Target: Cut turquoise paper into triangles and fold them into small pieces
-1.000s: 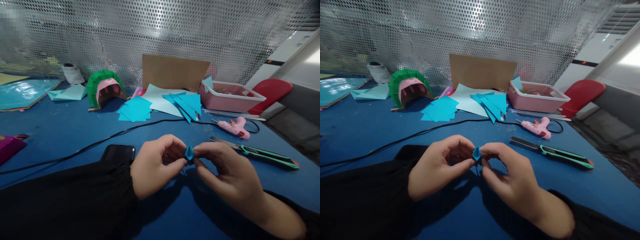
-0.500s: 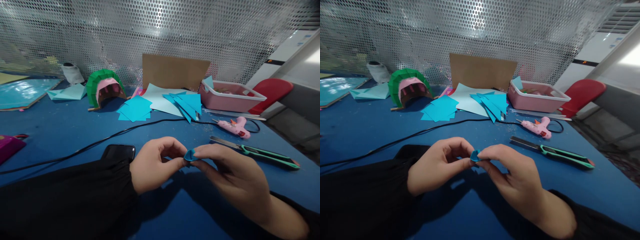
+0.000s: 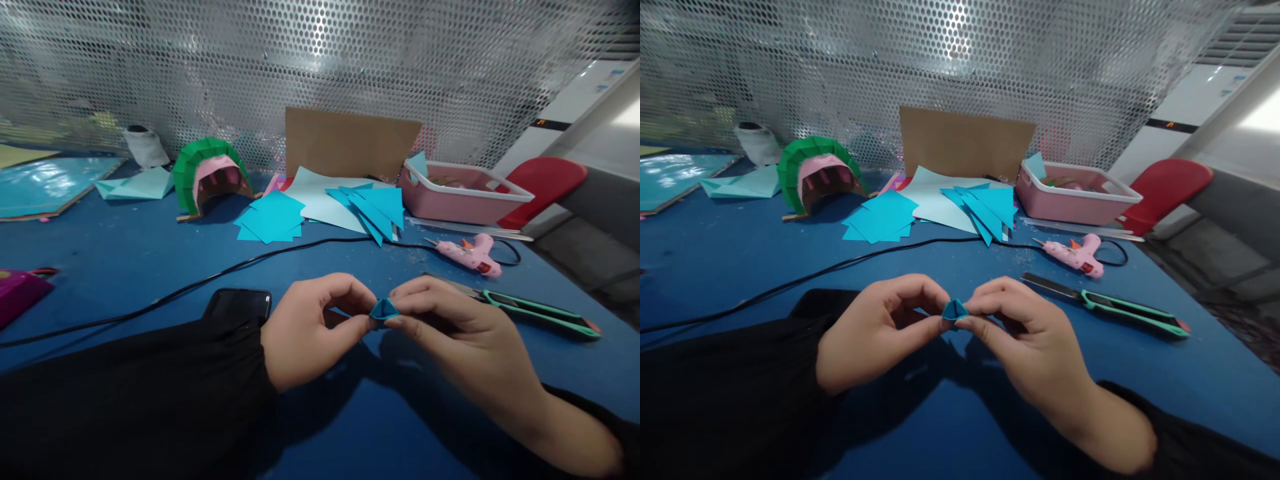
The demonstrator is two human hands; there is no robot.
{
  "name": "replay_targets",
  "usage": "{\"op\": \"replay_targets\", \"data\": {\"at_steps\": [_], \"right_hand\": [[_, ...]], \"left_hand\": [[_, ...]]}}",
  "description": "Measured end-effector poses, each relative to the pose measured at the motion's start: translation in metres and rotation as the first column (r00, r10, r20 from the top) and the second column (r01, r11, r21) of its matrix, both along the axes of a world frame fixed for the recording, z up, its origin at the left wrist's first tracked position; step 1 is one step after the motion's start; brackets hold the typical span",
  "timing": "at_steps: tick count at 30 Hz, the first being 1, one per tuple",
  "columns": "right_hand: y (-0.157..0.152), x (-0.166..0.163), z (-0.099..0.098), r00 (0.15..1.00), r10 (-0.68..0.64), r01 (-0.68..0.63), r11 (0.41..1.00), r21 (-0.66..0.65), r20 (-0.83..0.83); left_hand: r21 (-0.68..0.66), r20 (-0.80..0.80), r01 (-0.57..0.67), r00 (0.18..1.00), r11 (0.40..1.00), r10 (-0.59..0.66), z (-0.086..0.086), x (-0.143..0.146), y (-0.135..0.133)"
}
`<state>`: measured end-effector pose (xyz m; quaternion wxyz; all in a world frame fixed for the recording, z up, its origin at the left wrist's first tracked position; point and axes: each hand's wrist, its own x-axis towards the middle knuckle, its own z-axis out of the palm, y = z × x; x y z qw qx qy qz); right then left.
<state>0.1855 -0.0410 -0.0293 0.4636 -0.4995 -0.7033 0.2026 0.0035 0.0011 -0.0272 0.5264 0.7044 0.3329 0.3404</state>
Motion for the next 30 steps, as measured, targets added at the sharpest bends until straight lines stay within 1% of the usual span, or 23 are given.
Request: {"op": "replay_targets", "data": {"at_steps": [4,7,9,12,15,18,20,22,24,28,30], "right_hand": [[0.0016,-0.0008,0.0022,1.000,0.021,-0.021,1.000,-0.007,-0.010],[0.0015,-0.0015,0.0037,0.999,0.041,-0.041,0.999,-0.004,-0.004],[0.0012,-0.0014,0.0042,0.999,0.053,-0.053,0.999,-0.005,0.005],[0.0006,-0.0003,0.0034,0.998,0.064,-0.064,0.998,-0.002,0.003],[-0.0003,0.0011,0.0008,0.994,0.104,-0.104,0.995,-0.005,-0.029],[-0.0014,0.0020,-0.0011,0.987,0.143,-0.146,0.989,-0.031,-0.077],[-0.0019,0.0025,-0.0011,0.979,0.177,-0.184,0.981,-0.062,-0.106],[-0.0017,0.0028,-0.0007,0.968,0.215,-0.227,0.970,-0.090,-0.129],[-0.0008,0.0024,-0.0008,0.965,0.219,-0.237,0.964,-0.124,-0.143],[0.0013,-0.0009,-0.0039,0.974,0.098,-0.133,0.977,-0.164,-0.205],[0.0020,-0.0024,-0.0054,0.975,0.057,-0.097,0.978,-0.182,-0.216]], "left_hand": [[-0.014,0.062,-0.012,0.998,1.000,0.013,0.0015,-0.0004,-0.0017],[0.001,0.097,-0.066,0.993,0.998,0.065,0.0033,-0.0007,-0.0033],[-0.017,0.103,-0.082,0.991,0.996,0.084,0.0038,-0.0004,-0.0038],[-0.118,0.149,-0.052,0.986,0.992,0.069,0.0028,0.0004,-0.0040],[-0.199,0.204,-0.018,0.977,0.980,0.059,0.0016,0.0013,-0.0038],[-0.249,0.218,0.018,0.975,0.968,0.038,0.0016,0.0015,-0.0034],[-0.266,0.192,0.050,0.981,0.963,0.002,0.0022,0.0012,-0.0028],[-0.263,0.141,0.081,0.989,0.961,-0.045,0.0029,0.0007,-0.0021],[-0.231,0.107,0.100,0.991,0.968,-0.077,0.0034,0.0001,-0.0016],[-0.115,0.108,0.076,0.992,0.990,-0.063,0.0024,-0.0008,-0.0018],[-0.110,0.085,0.063,0.995,0.992,-0.054,0.0013,-0.0006,-0.0021]]}}
